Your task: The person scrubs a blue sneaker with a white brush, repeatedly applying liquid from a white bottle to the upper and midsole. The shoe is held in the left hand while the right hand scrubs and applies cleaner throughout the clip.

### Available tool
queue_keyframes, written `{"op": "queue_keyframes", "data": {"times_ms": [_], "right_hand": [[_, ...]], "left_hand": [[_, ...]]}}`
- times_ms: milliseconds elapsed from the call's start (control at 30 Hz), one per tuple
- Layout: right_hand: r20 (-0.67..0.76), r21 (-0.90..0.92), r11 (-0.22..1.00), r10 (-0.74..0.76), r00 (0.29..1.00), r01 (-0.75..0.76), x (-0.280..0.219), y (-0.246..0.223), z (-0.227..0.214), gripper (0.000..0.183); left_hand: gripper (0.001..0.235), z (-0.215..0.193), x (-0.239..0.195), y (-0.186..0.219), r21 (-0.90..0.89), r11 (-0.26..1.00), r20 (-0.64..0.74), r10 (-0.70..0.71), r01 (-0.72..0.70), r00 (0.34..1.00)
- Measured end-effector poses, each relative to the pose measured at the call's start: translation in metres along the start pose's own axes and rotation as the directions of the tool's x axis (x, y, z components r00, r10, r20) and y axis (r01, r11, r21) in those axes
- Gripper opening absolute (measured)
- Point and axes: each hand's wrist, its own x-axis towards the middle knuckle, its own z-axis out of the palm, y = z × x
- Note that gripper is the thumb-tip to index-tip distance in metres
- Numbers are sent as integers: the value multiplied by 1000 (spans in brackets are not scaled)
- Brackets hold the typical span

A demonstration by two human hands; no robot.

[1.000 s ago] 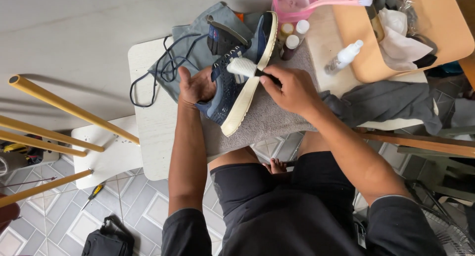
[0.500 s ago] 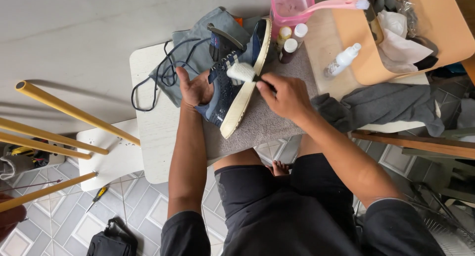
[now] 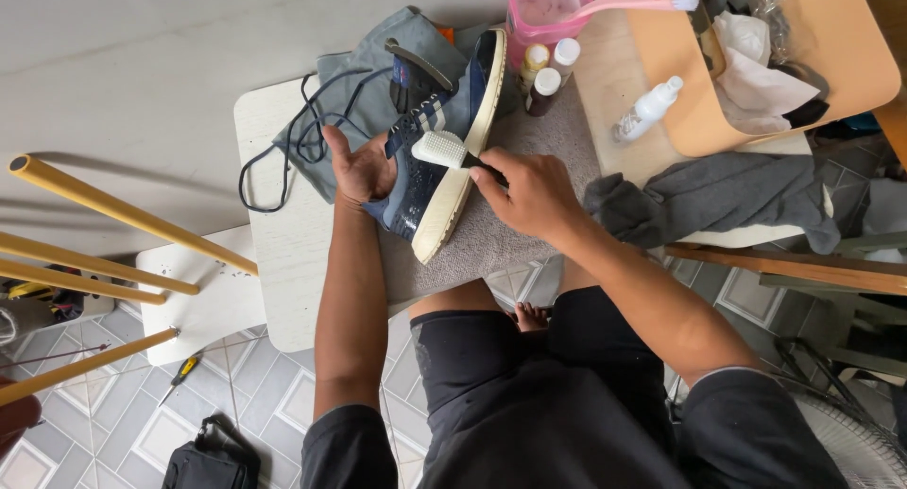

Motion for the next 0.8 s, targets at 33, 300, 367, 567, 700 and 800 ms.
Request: {"op": "queue_keyframes", "data": {"times_ms": [33,300,367,567,700,800], "right_hand": [[3,3,1000,0,1000,0,3,12,-1,25],[17,-14,986,165,986,-165,9,17,-19,26],[-50,-89,981,167,985,-171,31,37,-45,27],[-64,-548,812,198,978,-200,90,107,-72,35],[86,-710,692,269,959,-130,135,154,-50,33],[171,-787,612,343,924,-82,159,176,-33,21]], "left_hand": [[121,1,0,0,1,1000,-4,-1,1,1000],[122,-6,-3,-7,6,1000,-59,-16,16,998],[116,-3,-3,-1,-64,997,-61,-39,35,997],[109,-3,-10,-1,-108,991,-105,-84,73,991],[106,-5,-8,-1,-84,993,-129,-88,78,988],[105,-11,-10,-5,-72,996,-86,-61,55,994]]}}
